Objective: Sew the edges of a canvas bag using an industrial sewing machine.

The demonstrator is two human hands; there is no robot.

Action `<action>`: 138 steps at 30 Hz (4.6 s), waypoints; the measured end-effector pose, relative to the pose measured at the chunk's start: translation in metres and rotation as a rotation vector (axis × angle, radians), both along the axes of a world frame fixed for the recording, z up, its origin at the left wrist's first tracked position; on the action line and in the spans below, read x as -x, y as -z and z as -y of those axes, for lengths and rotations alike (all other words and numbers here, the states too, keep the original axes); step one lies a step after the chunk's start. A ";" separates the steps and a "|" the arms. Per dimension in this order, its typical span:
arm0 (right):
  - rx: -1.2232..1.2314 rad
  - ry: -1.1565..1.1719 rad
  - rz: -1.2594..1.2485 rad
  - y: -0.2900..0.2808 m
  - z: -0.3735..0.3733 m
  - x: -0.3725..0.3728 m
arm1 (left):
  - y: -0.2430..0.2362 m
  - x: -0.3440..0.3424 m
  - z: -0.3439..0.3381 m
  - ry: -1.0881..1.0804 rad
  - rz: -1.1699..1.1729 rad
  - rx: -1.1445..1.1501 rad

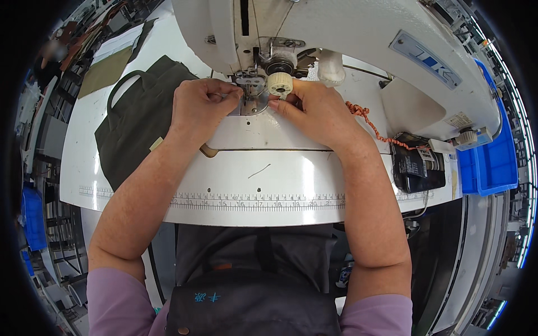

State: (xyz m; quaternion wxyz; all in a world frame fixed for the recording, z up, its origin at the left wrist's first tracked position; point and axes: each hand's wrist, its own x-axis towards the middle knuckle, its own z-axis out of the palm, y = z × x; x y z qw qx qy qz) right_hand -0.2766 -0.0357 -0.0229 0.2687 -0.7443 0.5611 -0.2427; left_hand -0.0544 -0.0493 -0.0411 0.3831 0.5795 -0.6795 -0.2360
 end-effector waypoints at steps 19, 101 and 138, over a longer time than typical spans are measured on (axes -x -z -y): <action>0.038 -0.033 0.056 0.008 0.002 0.005 | -0.001 0.003 -0.001 -0.013 0.058 0.037; -0.053 0.031 0.494 -0.029 -0.084 0.057 | -0.056 -0.054 -0.088 0.003 0.549 0.437; 0.297 0.044 0.056 0.014 -0.007 -0.020 | -0.015 -0.024 -0.014 0.365 -0.004 0.019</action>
